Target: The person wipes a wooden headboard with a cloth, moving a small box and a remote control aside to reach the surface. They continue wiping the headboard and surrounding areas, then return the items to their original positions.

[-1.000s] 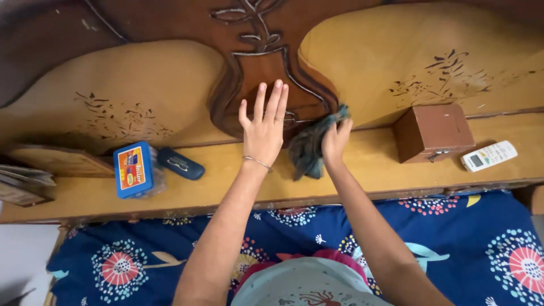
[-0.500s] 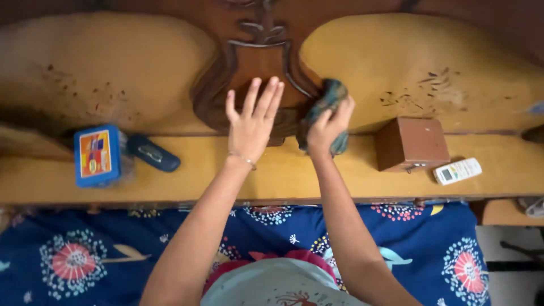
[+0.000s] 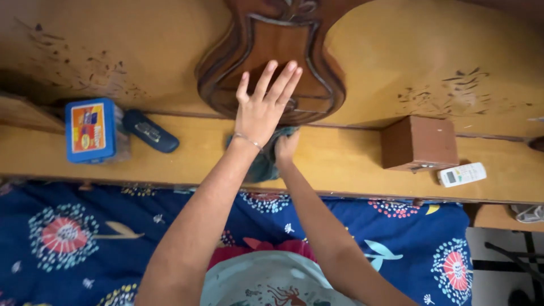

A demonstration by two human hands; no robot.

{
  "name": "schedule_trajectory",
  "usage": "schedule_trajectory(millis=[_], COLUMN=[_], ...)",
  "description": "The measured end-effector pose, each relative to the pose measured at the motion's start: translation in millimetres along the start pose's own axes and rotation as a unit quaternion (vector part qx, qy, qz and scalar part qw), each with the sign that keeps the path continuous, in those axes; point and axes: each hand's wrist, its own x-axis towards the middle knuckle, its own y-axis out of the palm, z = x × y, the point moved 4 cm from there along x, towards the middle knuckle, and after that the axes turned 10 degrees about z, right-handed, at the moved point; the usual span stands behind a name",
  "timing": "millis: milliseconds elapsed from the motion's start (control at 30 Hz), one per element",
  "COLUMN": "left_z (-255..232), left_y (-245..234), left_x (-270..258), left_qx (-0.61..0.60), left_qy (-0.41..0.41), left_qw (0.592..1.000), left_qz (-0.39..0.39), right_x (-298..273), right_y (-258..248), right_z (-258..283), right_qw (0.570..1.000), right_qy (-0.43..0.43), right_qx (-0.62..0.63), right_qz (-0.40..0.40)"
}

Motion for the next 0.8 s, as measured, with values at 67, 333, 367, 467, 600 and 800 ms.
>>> schedule_trajectory(millis=[67,333,367,467,600,800], left_z=[6.5,2.9,3.9,2.9,10.1,12.0], left_y=[-1.2,-9.5,-11.7,-30.4,-69.6,23.2], left_x=[-7.2,-1.8,-2.1,-3.6,-14.8,-173.3], left_qx=[0.004,0.003,0.005,-0.003,-0.169,-0.345], left_qy=[0.003,0.009,0.009,0.008,-0.020,-0.087], left_qw=[1.000,0.999,1.000,1.000,0.982,0.900], left_qz=[0.002,-0.033,-0.030,-0.006,0.081,0.251], right_x=[-15.2,-24.6,-27.3,-19.9,2.0,-70.9], right_y=[-0.4,-49.1,-54.5,-89.4,-166.9,-51.4], right_z=[6.0,86.6,89.1,84.3,99.4,86.8], right_qw=[0.984,0.753,0.736,0.750,0.935,0.756], right_qy=[-0.083,-0.129,-0.147,-0.108,-0.059,-0.002], right_qx=[-0.160,-0.618,-0.627,-0.607,-0.351,-0.619], right_qz=[0.006,0.184,0.211,0.237,0.001,0.214])
